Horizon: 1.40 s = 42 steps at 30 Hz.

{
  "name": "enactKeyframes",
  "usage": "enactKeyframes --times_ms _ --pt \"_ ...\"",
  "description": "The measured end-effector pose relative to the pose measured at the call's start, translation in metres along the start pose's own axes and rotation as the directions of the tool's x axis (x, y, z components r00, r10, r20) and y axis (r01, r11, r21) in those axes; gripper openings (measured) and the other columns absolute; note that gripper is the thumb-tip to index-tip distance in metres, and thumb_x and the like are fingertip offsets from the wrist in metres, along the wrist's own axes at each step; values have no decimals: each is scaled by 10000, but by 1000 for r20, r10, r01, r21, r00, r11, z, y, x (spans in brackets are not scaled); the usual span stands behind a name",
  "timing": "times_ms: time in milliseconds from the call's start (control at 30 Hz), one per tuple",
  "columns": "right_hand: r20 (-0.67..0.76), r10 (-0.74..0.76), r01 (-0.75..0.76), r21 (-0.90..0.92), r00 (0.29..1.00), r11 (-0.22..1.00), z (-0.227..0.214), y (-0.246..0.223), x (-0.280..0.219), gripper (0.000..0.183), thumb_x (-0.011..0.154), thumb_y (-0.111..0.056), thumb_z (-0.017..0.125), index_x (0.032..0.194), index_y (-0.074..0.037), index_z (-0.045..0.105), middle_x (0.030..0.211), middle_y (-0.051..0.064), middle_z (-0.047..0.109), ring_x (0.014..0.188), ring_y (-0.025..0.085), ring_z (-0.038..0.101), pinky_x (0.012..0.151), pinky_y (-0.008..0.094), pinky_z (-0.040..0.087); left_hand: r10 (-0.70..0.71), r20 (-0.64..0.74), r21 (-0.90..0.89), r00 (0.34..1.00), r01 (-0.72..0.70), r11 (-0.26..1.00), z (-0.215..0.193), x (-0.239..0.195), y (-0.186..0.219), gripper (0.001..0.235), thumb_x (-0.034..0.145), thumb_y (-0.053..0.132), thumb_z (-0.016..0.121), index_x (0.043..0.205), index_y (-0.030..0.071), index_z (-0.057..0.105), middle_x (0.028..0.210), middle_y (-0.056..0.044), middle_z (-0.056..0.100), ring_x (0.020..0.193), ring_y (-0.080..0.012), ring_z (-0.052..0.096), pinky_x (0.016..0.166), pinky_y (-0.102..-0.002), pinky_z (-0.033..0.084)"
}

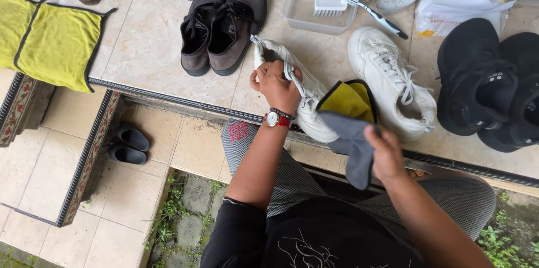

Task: Cleaning a pair of white sneakers using a yellow cloth and cleaning solution while sitting at an entrance.

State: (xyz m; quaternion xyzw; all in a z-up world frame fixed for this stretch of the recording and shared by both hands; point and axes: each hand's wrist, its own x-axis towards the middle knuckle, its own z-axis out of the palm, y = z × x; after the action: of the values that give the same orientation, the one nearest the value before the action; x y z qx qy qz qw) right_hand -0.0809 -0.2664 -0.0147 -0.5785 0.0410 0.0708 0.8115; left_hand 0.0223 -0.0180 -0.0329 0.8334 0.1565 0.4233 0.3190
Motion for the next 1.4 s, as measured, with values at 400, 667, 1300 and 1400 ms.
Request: enactKeyframes --times_ms 400,667,1300,1400 --pt "649 -88 616 -658 756 433 14 17 51 336 988 -257 625 1313 -277 711 1667 9 356 1563 248 212 1226 542 -16 16 61 120 998 -23 992 10 -15 8 223 759 302 727 744 132 584 706 -90 591 924 -292 586 1097 -540 255" --pt "425 -221 470 -670 878 574 8 -9 22 594 751 -218 880 1299 -102 682 1386 175 582 1415 369 458 1198 527 310 -95 536 232 839 -38 972 -39 27 37 358 861 395 653 1039 83 649 857 -164 734 1096 -344 623 1114 -633 145" --pt "295 -494 554 -636 818 537 0 30 76 266 783 148 737 974 -36 755 999 94 624 1224 365 585 1112 559 390 23 918 86 397 -256 963 -101 59 58 658 823 276 774 1425 119 556 1137 -240 724 1083 -435 702 980 -506 504" --pt "348 -463 562 -667 815 489 17 27 63 291 799 56 763 1021 -132 781 1086 32 643 1231 324 564 1174 565 263 61 885 42 462 -211 977 -95 45 41 661 824 198 787 1435 148 541 1133 -216 701 1064 -427 704 935 -484 556"
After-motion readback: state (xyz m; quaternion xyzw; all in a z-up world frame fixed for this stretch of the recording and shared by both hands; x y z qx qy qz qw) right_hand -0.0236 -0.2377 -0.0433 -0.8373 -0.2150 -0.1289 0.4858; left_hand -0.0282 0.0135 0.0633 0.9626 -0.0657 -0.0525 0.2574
